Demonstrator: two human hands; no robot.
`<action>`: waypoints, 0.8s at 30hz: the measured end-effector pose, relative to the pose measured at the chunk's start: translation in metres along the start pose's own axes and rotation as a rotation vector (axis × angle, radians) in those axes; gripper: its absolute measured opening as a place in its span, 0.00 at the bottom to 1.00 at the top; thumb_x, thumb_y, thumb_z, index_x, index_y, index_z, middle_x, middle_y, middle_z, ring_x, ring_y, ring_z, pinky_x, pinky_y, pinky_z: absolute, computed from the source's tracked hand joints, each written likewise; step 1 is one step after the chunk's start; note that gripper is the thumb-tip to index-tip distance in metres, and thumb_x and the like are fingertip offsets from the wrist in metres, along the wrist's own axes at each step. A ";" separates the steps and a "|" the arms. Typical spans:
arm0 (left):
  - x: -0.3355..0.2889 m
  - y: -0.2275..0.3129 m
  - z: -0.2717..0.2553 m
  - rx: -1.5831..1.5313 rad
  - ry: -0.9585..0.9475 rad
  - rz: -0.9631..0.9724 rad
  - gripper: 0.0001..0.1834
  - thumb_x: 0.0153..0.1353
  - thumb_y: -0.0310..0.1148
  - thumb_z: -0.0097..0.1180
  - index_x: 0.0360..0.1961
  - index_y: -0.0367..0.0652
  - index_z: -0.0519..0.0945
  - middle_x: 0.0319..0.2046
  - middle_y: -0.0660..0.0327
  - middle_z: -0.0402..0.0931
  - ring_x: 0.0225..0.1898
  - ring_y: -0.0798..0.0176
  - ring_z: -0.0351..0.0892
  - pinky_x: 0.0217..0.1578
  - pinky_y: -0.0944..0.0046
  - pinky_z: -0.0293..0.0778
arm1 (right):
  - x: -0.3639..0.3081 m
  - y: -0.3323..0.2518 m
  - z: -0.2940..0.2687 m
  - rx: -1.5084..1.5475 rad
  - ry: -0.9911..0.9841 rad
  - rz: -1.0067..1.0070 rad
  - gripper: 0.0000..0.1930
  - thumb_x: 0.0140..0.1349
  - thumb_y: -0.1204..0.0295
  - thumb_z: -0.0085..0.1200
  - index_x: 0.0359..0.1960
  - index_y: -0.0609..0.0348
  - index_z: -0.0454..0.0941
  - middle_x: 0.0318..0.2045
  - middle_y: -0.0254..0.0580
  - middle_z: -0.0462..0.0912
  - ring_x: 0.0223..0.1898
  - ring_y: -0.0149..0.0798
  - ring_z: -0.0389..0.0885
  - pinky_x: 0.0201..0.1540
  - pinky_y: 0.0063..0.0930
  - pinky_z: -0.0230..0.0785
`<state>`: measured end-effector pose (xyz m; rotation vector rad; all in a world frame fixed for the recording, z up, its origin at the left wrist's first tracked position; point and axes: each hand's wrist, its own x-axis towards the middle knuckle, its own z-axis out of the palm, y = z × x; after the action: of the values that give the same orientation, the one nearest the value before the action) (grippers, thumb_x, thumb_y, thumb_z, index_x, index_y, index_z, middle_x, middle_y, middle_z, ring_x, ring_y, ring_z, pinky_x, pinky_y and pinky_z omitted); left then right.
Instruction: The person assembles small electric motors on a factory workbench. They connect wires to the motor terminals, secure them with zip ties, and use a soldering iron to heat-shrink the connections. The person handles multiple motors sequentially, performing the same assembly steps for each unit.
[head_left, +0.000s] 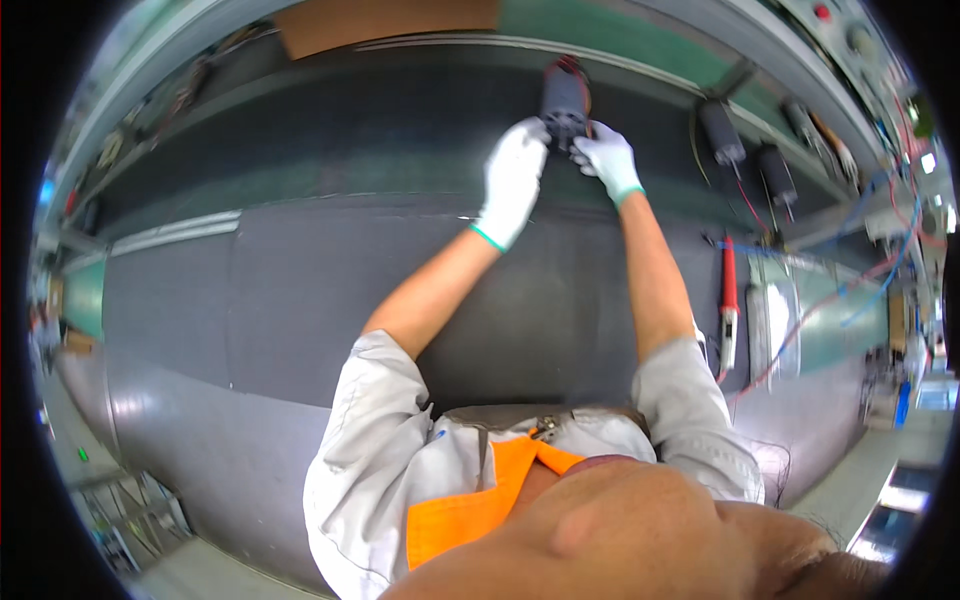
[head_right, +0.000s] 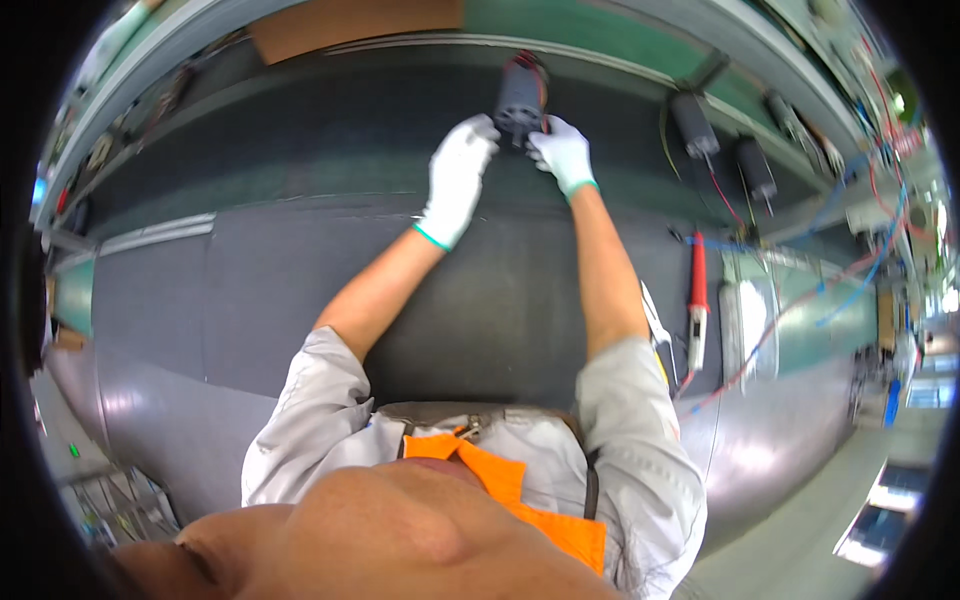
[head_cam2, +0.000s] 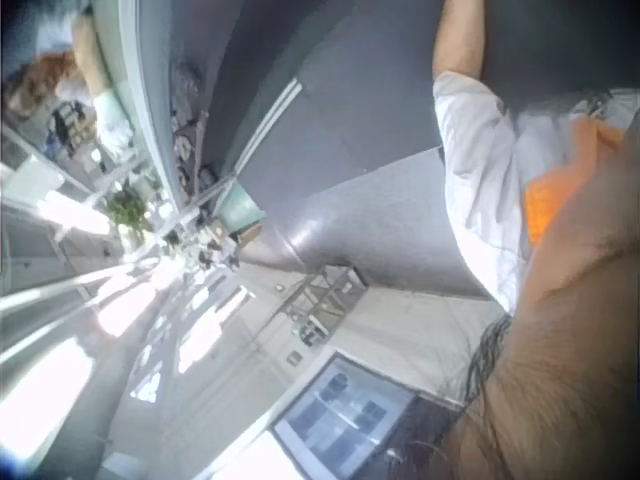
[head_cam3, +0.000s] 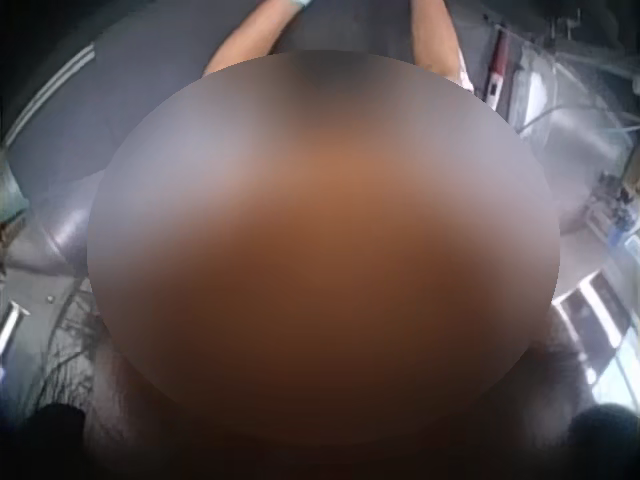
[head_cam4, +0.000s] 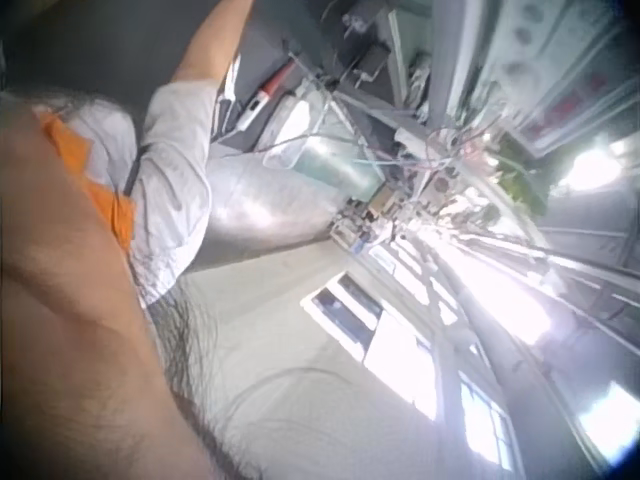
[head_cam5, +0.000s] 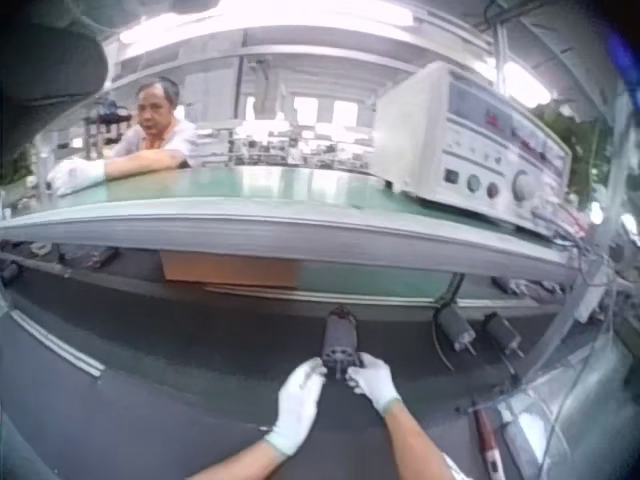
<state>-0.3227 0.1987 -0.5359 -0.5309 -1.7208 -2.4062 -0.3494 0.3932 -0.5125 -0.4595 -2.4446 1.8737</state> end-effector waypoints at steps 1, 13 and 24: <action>0.014 0.004 -0.006 0.067 -0.018 -0.019 0.22 0.72 0.32 0.54 0.64 0.34 0.75 0.53 0.53 0.82 0.51 0.63 0.82 0.54 0.64 0.76 | -0.007 -0.004 0.005 0.083 0.040 0.041 0.21 0.63 0.74 0.58 0.59 0.59 0.79 0.30 0.36 0.87 0.25 0.25 0.84 0.24 0.20 0.74; 0.037 -0.007 0.036 -0.301 -0.255 -0.577 0.21 0.74 0.42 0.51 0.58 0.38 0.77 0.52 0.54 0.82 0.51 0.58 0.83 0.55 0.56 0.77 | -0.054 -0.022 -0.028 0.255 -0.066 -0.006 0.21 0.70 0.69 0.55 0.61 0.66 0.77 0.36 0.44 0.88 0.32 0.33 0.89 0.29 0.27 0.80; 0.038 -0.010 0.046 -0.223 -0.278 -0.637 0.16 0.68 0.36 0.60 0.50 0.34 0.82 0.42 0.57 0.85 0.43 0.62 0.85 0.47 0.61 0.79 | -0.085 -0.011 -0.017 0.123 0.089 -0.055 0.21 0.68 0.71 0.53 0.62 0.63 0.77 0.37 0.43 0.88 0.27 0.29 0.87 0.28 0.24 0.81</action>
<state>-0.3514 0.2482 -0.5180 -0.3972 -1.9767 -3.1186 -0.2675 0.3854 -0.4840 -0.4536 -2.2481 1.9234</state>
